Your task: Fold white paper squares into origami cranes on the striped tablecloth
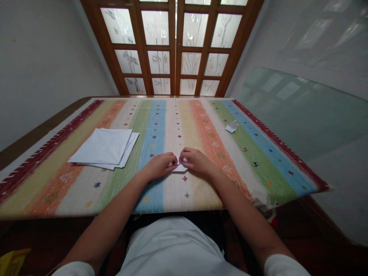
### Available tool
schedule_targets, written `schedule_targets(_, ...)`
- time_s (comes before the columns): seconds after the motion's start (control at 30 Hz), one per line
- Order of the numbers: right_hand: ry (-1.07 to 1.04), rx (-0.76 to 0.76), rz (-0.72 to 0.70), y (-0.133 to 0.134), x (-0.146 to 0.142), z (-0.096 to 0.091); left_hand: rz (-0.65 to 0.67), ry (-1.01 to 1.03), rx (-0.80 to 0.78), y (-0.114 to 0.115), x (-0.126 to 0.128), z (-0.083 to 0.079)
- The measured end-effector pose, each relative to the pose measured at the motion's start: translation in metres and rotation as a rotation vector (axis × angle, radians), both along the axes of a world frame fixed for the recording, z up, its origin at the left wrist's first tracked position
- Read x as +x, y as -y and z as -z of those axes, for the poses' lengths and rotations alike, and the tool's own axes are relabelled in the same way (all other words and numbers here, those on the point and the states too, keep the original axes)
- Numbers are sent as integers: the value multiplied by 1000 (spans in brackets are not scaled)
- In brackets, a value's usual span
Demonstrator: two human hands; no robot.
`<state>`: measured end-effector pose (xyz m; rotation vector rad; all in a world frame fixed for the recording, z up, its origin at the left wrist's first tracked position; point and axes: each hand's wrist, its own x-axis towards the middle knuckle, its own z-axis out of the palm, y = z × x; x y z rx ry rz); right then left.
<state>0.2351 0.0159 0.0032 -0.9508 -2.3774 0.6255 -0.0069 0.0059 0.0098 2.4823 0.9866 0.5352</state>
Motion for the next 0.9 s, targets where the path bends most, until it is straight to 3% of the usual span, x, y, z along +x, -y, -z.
schedule_targets(0.13, -60, -111, -117, 4, 2, -2, 131, -56, -43, 4, 0, -2)
schedule_targets(0.33, -26, -191, -174, 8, 7, -12, 157, -107, -1, 5, -2, -3)
schedule_targets(0.5, 21, -119, -58, 5, 10, -12, 21, -78, 108, 3, 3, 5)
schedule_targets(0.6, 65, -45, 40, 2, 11, -9, -18, -54, 88, 3, 5, 8)
schedule_targets(0.9, 83, 4, 69, 8, 8, -12, -56, 23, 11, 1, 2, 8)
